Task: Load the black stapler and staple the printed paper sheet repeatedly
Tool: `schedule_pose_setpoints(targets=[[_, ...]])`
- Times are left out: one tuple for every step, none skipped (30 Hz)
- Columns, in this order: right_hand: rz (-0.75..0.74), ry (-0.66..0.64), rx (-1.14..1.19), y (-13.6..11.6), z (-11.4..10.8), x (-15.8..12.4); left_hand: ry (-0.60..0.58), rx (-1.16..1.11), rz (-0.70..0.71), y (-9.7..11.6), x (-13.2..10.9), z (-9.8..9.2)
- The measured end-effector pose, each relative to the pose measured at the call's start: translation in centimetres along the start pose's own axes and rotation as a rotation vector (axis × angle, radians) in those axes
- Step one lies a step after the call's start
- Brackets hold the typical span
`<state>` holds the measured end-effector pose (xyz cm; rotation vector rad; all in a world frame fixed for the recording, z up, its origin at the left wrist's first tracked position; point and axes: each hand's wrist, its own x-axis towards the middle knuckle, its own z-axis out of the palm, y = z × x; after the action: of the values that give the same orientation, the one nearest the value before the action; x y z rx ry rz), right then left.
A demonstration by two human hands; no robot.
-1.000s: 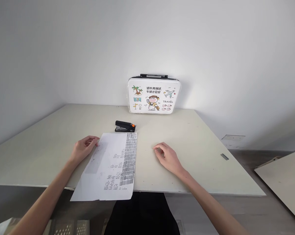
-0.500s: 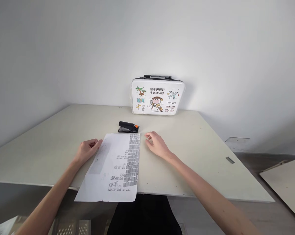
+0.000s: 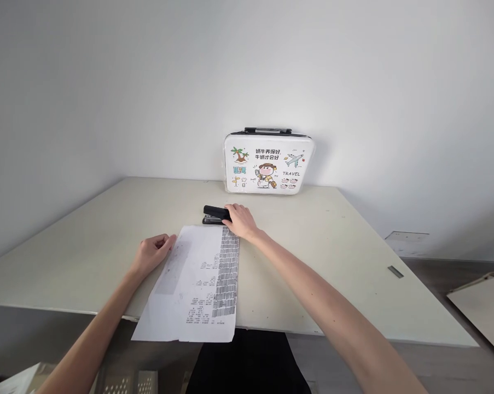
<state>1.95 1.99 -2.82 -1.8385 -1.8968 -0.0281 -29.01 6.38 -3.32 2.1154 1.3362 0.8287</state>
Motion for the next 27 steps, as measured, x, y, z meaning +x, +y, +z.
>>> schedule_pose_setpoints(targets=[[0.006, -0.009, -0.011, -0.1, 0.2, 0.4, 0.003, 0.003, -0.004, -0.1, 0.0, 0.0], [0.012, -0.017, -0.018, -0.1, 0.3, 0.8, 0.006, 0.006, -0.008, -0.1, 0.1, 0.0], [0.018, -0.022, -0.022, -0.2, 0.4, 1.1, 0.009, 0.008, -0.011, -0.2, 0.1, 0.0], [0.022, -0.025, -0.022, -0.3, 0.4, 1.3, 0.011, 0.01, -0.013, -0.2, 0.1, 0.1], [0.024, -0.025, -0.018, -0.5, 0.4, 1.4, 0.013, 0.012, -0.015, -0.3, 0.1, 0.1], [0.024, -0.021, -0.01, -0.6, 0.3, 1.4, 0.014, 0.014, -0.016, -0.3, 0.2, 0.1], [0.023, -0.013, 0.002, -0.7, 0.1, 1.3, 0.016, 0.016, -0.017, -0.3, 0.2, 0.1], [0.021, -0.001, 0.018, -0.7, -0.2, 1.1, 0.017, 0.018, -0.019, -0.3, 0.2, 0.0], [0.021, 0.015, 0.037, -0.7, -0.6, 0.7, 0.018, 0.02, -0.02, -0.3, 0.2, 0.0], [0.023, 0.034, 0.057, -0.7, -1.1, 0.2, 0.018, 0.021, -0.02, -0.3, 0.2, 0.0], [0.025, 0.055, 0.078, -0.5, -1.7, -0.5, 0.018, 0.023, -0.02, -0.3, 0.2, 0.0], [0.029, 0.074, 0.099, -0.3, -2.4, -1.3, 0.017, 0.024, -0.02, -0.3, 0.1, 0.0], [0.032, 0.091, 0.119, 0.0, -3.3, -2.2, 0.015, 0.025, -0.019, -0.3, 0.1, 0.0], [0.035, 0.104, 0.138, 0.4, -4.1, -3.3, 0.014, 0.026, -0.019, -0.3, 0.1, 0.0], [0.039, 0.115, 0.154, 0.8, -5.1, -4.5, 0.012, 0.028, -0.018, -0.3, 0.1, 0.0], [0.044, 0.123, 0.168, 1.2, -6.1, -5.9, 0.011, 0.03, -0.016, -0.3, 0.1, 0.0], [0.05, 0.125, 0.178, 1.7, -7.0, -7.3, 0.01, 0.033, -0.015, -0.3, 0.1, 0.0], [0.059, 0.127, 0.184, 2.2, -8.0, -8.8, 0.009, 0.037, -0.011, -0.3, 0.1, 0.1], [0.069, 0.124, 0.186, 2.6, -8.9, -10.3, 0.008, 0.042, -0.007, -0.3, 0.1, 0.1], [0.083, 0.121, 0.186, 3.0, -9.8, -11.9, 0.007, 0.048, -0.001, -0.4, 0.1, 0.2], [0.097, 0.111, 0.186, 3.4, -10.5, -13.5, 0.007, 0.054, 0.005, -0.4, 0.1, 0.3], [0.117, 0.095, 0.187, 3.8, -11.1, -15.0, 0.008, 0.062, 0.01, -0.4, 0.1, 0.3], [0.146, 0.069, 0.192, 4.1, -11.6, -16.5, 0.01, 0.069, 0.015, -0.4, 0.2, 0.4], [0.179, 0.041, 0.197, 4.3, -12.0, -17.8, 0.015, 0.077, 0.017, -0.4, 0.2, 0.4], [0.214, 0.011, 0.203, 4.5, -12.3, -19.1, 0.02, 0.084, 0.019, -0.4, 0.2, 0.4], [0.246, -0.018, 0.212, 4.6, -12.4, -20.3, 0.024, 0.09, 0.021, -0.3, 0.3, 0.5], [0.274, -0.044, 0.222, 4.7, -12.5, -21.3, 0.028, 0.096, 0.022, -0.2, 0.3, 0.4]])
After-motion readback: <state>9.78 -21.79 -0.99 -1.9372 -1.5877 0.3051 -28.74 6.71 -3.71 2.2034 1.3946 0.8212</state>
